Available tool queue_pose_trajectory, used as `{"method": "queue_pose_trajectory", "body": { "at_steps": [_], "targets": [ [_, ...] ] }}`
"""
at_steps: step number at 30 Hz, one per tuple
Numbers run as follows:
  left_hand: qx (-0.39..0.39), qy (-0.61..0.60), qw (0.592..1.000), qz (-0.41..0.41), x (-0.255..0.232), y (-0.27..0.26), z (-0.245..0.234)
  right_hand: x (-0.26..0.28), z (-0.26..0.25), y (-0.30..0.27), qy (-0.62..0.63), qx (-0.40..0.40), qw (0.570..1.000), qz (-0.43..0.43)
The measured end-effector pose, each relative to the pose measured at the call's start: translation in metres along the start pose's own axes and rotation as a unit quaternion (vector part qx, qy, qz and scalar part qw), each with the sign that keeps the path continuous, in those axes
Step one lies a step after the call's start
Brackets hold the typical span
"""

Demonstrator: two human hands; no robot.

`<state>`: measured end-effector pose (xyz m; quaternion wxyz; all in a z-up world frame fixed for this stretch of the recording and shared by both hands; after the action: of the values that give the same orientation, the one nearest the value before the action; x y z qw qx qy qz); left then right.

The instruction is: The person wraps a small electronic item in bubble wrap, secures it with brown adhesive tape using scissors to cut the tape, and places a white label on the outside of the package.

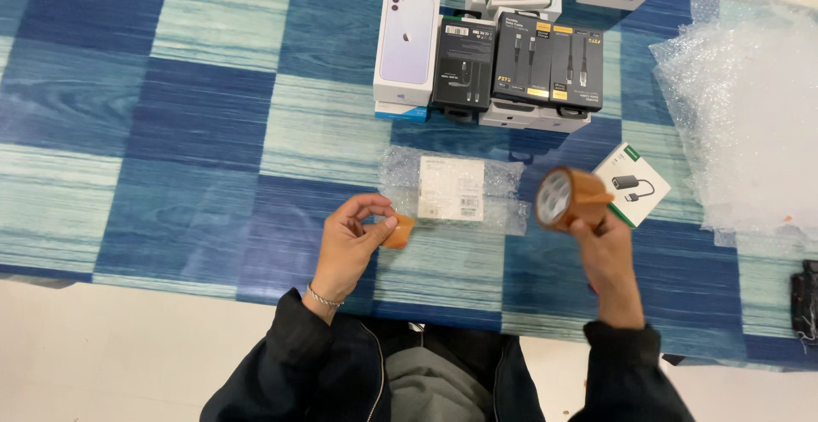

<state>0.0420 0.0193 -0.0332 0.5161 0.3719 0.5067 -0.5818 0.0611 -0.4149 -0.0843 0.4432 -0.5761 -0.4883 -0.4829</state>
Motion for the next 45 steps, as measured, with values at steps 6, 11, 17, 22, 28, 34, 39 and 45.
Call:
{"method": "queue_pose_trajectory", "body": {
  "at_steps": [6,11,17,22,28,34,39,45],
  "targets": [
    [0.006,-0.003,1.0,-0.005,0.006,-0.002,0.008,0.011,0.002,0.077,0.028,0.004,0.998,0.048],
    [0.002,0.006,1.0,-0.017,0.011,-0.002,0.004,0.006,0.005,0.076,0.03,-0.029,0.996,0.075],
    [0.012,0.012,1.0,-0.023,0.02,0.003,0.007,0.005,-0.007,0.075,-0.013,-0.078,0.996,0.046],
    [0.013,0.009,1.0,-0.018,0.017,0.004,0.011,0.015,-0.006,0.057,-0.047,-0.112,0.992,0.017],
    [0.006,0.045,0.999,-0.018,0.022,0.007,0.008,0.03,0.007,0.008,-0.097,-0.263,0.945,-0.17],
    [-0.013,0.306,0.952,0.008,0.03,0.044,-0.054,0.038,0.067,-0.012,-0.174,-0.13,0.952,-0.214],
    [-0.001,0.474,0.88,-0.028,0.022,0.07,-0.09,0.036,0.087,-0.002,-0.207,-0.087,0.96,-0.17],
    [-0.049,0.409,0.911,0.01,0.025,0.091,-0.113,0.041,0.099,-0.001,-0.3,-0.057,0.929,-0.21]
  ]
}}
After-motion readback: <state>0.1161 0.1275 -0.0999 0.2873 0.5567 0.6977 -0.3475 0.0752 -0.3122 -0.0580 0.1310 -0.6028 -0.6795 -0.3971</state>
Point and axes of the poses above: each hand's wrist, its own y-axis towards the middle knuckle, its own z-axis out of the palm, x = y × z, the point moved 5 cm from there along y, towards the middle knuckle, and after that the axes turned 6 degrees about y, right-handed, at the moved point
